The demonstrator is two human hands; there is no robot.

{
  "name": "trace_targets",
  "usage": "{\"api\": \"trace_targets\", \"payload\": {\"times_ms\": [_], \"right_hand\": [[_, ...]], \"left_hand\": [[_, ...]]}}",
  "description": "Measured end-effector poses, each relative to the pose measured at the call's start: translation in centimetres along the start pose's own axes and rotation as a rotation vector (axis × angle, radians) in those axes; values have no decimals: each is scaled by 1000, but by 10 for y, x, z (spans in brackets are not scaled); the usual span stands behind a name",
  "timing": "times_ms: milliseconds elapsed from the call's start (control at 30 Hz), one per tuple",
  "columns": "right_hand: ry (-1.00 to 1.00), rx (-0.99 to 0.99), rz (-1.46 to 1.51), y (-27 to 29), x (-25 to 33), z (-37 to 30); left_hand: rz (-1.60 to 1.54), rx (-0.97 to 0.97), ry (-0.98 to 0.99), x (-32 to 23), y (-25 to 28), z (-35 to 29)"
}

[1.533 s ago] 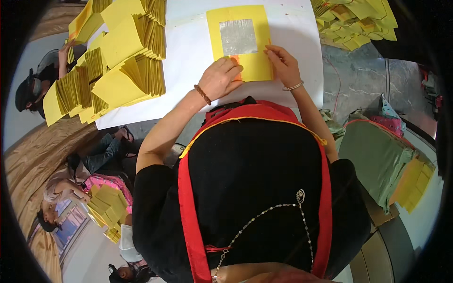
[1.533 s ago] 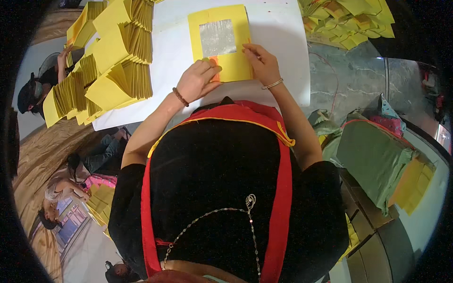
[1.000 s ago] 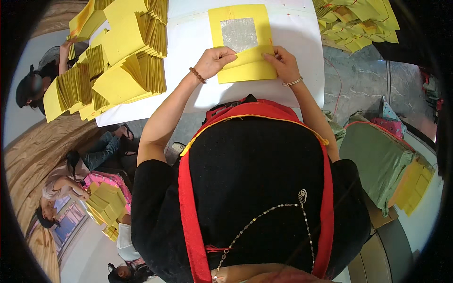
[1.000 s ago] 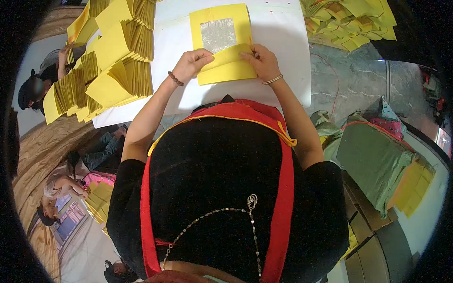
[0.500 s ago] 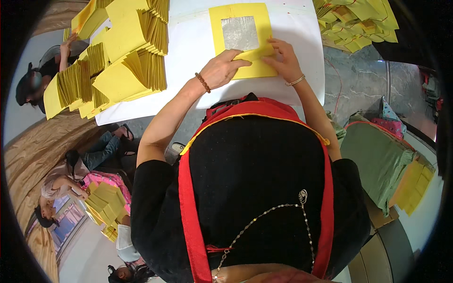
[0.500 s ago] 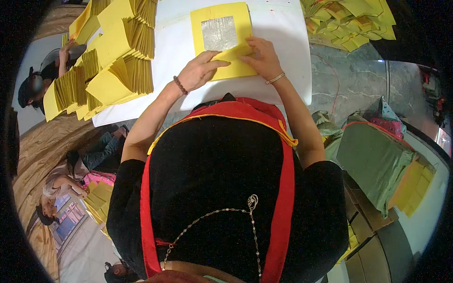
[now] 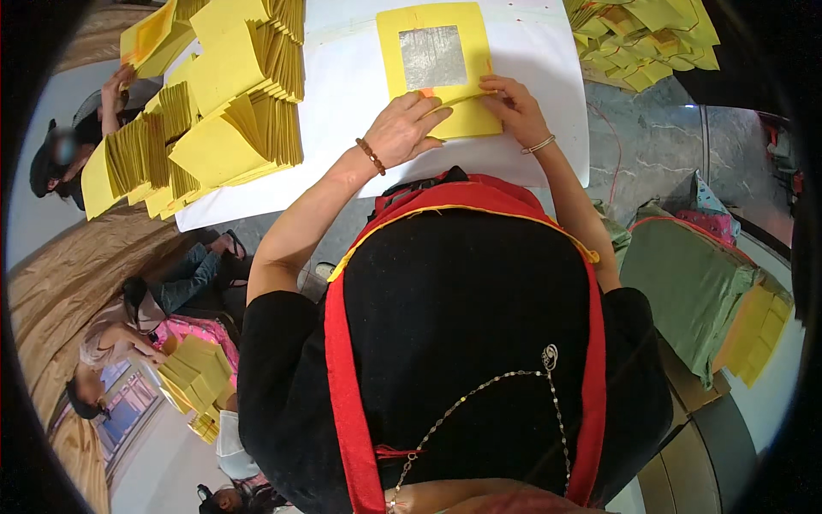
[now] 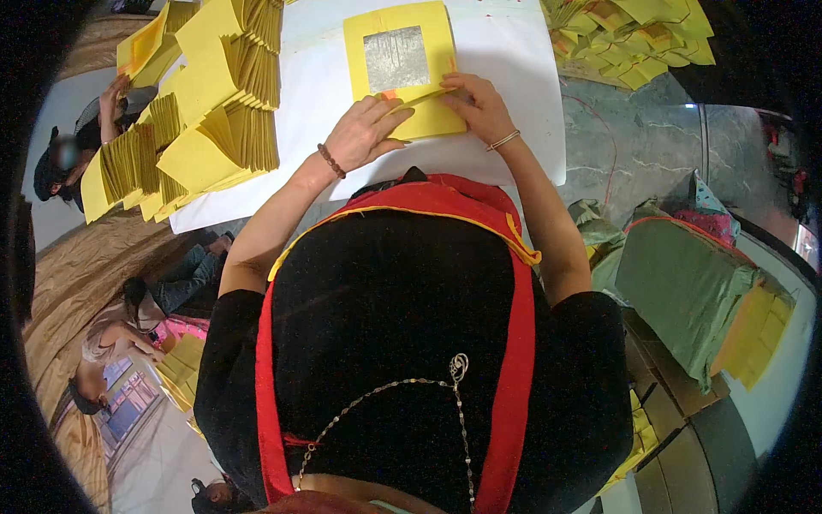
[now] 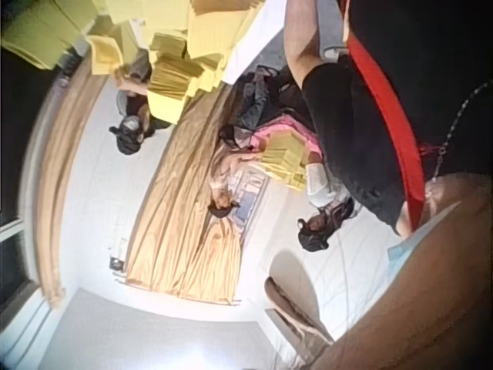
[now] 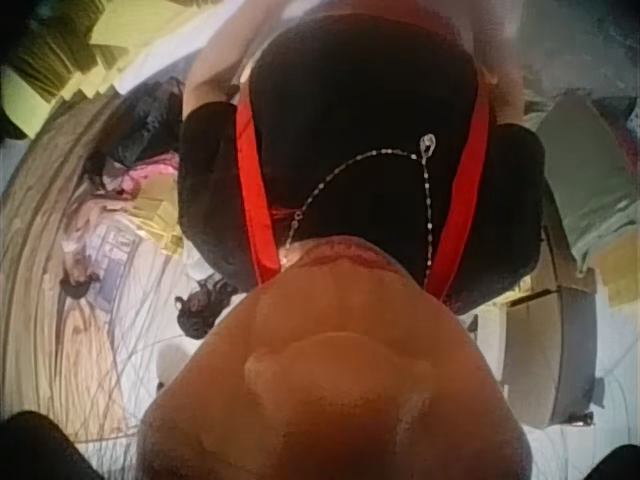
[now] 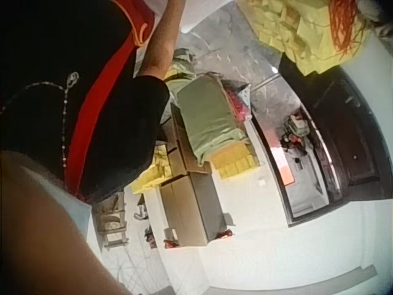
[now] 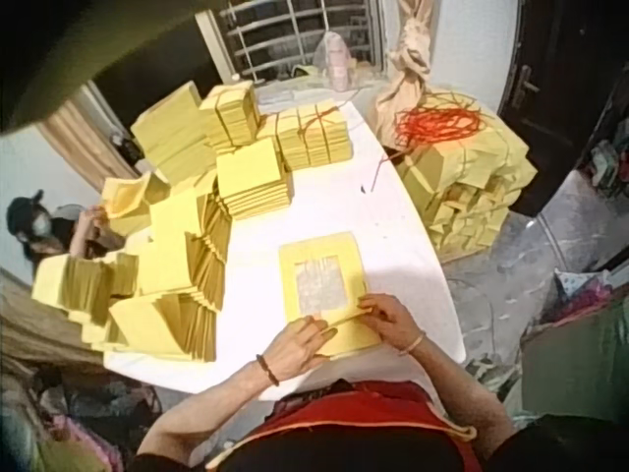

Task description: The person repeatedly takes sheets from a stack of paper by hand, folds each sheet, presses it flat, and stacks the folded papers on the table.

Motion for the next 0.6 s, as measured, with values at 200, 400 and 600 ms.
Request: {"api": "trace_targets", "payload": {"times_ms": [200,400,600], "right_hand": [[-307,41,294,-4,-19,-3],[-273,8,332,1,-15,1],[-289,42,246,-3,-23,-2]], "left_hand": [[-263,-19,62,16,3,3],[-634,79,609,56,-7,-6],[-843,96,854,73,-16,-11]]}}
Point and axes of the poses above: each hand's wrist, its own z-axis towards the middle knuckle, its own y-axis out of the back of the hand, x = y × z, the point moved 7 cm from there along z, towards the middle knuckle, and after that the axes turned 11 degrees about -x, right-handed, at the moved point
